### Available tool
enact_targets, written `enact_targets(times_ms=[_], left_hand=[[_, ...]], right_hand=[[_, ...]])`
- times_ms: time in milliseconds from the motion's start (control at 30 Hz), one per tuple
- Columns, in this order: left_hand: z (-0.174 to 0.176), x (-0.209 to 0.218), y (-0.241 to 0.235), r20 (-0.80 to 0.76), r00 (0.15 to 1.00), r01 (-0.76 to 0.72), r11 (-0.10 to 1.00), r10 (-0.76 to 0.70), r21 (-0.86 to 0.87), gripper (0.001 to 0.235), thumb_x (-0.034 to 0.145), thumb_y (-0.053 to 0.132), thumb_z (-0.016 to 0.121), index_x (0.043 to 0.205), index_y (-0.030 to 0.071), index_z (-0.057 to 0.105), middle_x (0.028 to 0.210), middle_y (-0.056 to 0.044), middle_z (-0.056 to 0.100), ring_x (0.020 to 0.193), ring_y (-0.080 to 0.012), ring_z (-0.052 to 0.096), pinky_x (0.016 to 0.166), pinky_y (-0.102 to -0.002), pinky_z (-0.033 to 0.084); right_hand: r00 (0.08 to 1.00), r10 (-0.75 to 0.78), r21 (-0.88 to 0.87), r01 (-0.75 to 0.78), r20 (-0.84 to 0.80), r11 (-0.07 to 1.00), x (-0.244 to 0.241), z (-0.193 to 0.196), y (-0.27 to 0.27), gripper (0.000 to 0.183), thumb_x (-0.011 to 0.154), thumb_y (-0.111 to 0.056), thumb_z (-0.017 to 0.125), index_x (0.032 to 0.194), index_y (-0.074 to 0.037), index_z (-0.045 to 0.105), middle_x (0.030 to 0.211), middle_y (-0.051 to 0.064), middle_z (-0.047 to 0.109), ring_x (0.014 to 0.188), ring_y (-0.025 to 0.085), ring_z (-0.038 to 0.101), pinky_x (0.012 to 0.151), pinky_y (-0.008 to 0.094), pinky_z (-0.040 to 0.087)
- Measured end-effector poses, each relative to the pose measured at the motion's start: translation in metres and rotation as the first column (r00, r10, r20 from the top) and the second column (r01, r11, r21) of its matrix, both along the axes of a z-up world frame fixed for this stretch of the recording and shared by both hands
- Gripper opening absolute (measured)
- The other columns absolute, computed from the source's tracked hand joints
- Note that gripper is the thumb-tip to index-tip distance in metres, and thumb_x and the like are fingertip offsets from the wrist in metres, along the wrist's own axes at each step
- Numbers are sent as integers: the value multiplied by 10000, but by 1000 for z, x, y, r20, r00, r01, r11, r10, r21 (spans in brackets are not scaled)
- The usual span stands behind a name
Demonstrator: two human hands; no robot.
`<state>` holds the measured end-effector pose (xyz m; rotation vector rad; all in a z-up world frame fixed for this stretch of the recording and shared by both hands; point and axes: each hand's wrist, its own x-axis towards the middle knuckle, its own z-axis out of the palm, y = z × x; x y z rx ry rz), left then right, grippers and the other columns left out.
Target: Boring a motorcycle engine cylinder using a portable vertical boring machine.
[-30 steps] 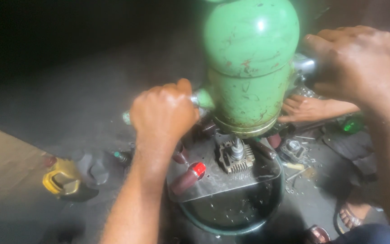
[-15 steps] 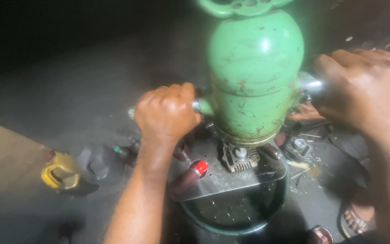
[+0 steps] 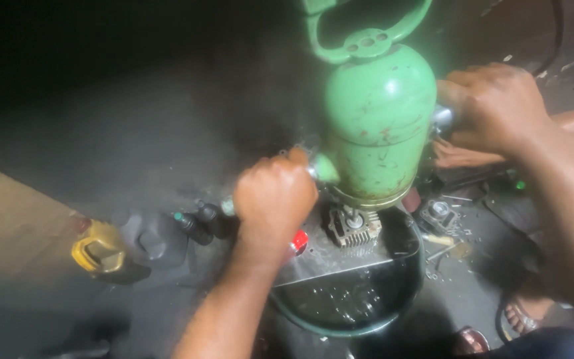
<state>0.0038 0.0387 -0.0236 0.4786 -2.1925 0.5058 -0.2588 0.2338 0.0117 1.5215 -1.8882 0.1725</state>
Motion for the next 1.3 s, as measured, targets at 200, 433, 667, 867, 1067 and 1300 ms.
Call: enact_targets(times_ms=[200, 433, 667, 867, 1067, 1300], left_hand=[[30, 3, -10, 145, 989, 2, 997, -14, 79, 21, 733, 156, 683, 721, 139, 687, 612, -108, 690, 532, -293, 707, 456, -437, 554], [61, 5, -28, 157, 983, 76, 993, -91, 94, 67, 716, 181, 689, 740, 120, 700, 644, -125, 708, 583, -326, 718, 501, -463, 568], [58, 3, -29, 7, 990, 144, 988, -144, -46, 96, 677, 181, 707, 678, 142, 620, 608, -68, 636, 553, -269, 665, 503, -414, 531], [46, -1, -41, -91, 973, 201, 970, -214, -135, 145, 626, 131, 685, 656, 150, 545, 605, -39, 568, 542, -240, 602, 522, -389, 494], [32, -4, -45, -77, 970, 222, 969, -231, -111, 155, 589, 111, 668, 641, 148, 526, 598, -30, 553, 541, -243, 592, 511, -393, 477], [12, -2, -37, -76, 979, 186, 981, -190, -59, 149, 594, 102, 670, 640, 154, 538, 607, -31, 579, 545, -244, 610, 522, -392, 495]], right_hand=[[1000, -30, 45, 30, -10, 999, 22, 38, 12, 438, 662, -177, 758, 1095, -154, 698, 914, 58, 704, 817, 311, 699, 667, 446, 566], [982, -168, -6, 168, -86, 986, 54, 59, 18, 219, 797, -225, 770, 994, -164, 699, 869, 33, 710, 813, 279, 719, 657, 419, 565], [972, -222, -10, 222, -81, 975, 49, 56, 21, 480, 597, -272, 825, 1040, -133, 702, 834, 37, 684, 784, 250, 719, 682, 400, 564], [971, -225, -59, 220, -80, 974, 62, 43, 23, 427, 614, -208, 827, 1009, -127, 690, 813, 24, 650, 785, 231, 696, 748, 385, 557], [977, -188, -153, 171, -104, 973, 69, 26, 24, 246, 759, -141, 783, 992, -138, 702, 756, 24, 622, 724, 215, 675, 691, 364, 556], [988, -134, -148, 122, -74, 981, 61, 13, 19, 265, 705, -278, 812, 857, -129, 654, 756, 45, 626, 735, 259, 678, 665, 407, 548]])
